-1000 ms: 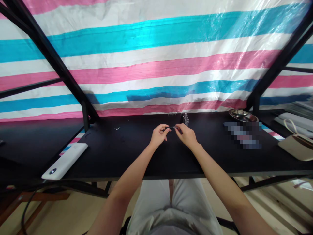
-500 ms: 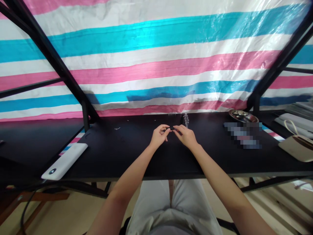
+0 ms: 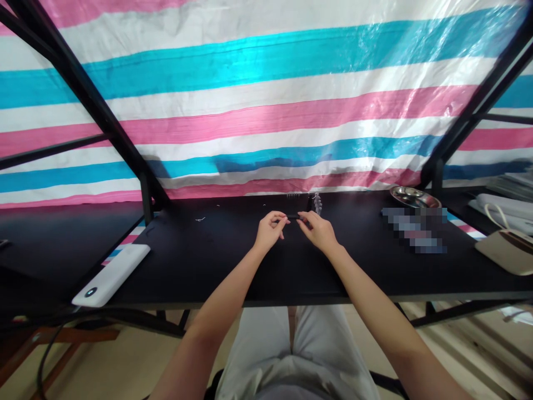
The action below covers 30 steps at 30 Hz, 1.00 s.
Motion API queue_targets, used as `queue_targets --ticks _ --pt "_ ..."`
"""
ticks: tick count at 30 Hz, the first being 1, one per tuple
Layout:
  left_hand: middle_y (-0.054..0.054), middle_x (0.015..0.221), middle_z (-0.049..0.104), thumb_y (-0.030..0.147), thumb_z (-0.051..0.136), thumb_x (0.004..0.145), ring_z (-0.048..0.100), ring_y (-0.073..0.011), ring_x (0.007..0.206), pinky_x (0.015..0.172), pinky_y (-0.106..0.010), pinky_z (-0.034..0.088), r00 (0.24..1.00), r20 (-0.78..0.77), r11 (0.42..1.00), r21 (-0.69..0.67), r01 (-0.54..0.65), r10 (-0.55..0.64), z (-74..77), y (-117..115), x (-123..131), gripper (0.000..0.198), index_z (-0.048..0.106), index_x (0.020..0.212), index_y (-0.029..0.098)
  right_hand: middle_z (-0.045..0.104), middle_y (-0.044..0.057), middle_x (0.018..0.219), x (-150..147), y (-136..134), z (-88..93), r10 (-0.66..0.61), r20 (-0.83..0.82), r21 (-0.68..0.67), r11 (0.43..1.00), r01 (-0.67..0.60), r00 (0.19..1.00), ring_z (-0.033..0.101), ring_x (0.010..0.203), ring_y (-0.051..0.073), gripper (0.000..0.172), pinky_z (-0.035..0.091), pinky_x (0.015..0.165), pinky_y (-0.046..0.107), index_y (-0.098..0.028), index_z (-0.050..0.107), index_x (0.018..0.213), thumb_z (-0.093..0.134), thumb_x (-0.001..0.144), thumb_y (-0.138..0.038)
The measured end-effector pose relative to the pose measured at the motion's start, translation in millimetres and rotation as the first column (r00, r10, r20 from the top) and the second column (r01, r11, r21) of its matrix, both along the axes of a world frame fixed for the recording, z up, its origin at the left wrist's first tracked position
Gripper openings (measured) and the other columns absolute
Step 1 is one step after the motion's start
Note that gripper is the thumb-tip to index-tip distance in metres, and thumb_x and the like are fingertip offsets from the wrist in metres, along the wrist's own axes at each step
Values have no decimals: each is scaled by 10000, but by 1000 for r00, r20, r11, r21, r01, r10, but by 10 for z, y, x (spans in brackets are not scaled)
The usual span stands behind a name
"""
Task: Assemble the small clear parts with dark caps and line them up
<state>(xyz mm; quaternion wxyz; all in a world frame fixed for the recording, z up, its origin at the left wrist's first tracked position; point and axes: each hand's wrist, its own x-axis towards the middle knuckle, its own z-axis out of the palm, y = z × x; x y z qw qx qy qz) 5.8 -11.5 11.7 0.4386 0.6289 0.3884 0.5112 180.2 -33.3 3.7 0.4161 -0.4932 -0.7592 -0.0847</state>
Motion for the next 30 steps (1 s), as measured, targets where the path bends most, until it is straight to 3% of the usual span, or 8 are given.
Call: queue_targets --ticks 10,21,25,30 --pt "-54 790 662 389 607 734 490 -44 358 370 -184 395 1000 9 1000 4 27 -27 -8 0 -8 289 532 855 136 628 39 795 -1 9 -13 12 1 9 1000 -12 1000 561 615 101 302 435 557 206 -175 597 1080 435 882 -335" --pt "-32 818 638 396 672 670 491 -27 373 360 -161 359 999 -10 999 -24 37 -37 11 -22 6 390 552 948 149 640 42 803 -24 -3 -11 61 -2 11 998 -61 998 576 642 108 276 453 588 209 -185 618 1035 434 884 -324" --pt "-13 709 627 406 674 668 473 -32 369 358 -163 339 993 -53 994 -46 104 -106 -17 -22 14 361 599 903 143 633 38 807 -69 -19 -29 122 16 6 993 -122 992 578 652 107 272 461 594 211 -194 605 1068 431 880 -285" --pt "30 508 552 399 672 676 460 -53 361 375 -174 341 995 -34 994 -65 86 -89 -52 -33 36 341 622 885 134 630 44 853 -122 -38 -42 169 21 -21 985 -169 985 579 660 103 291 464 596 205 -184 576 1109 411 878 -253"
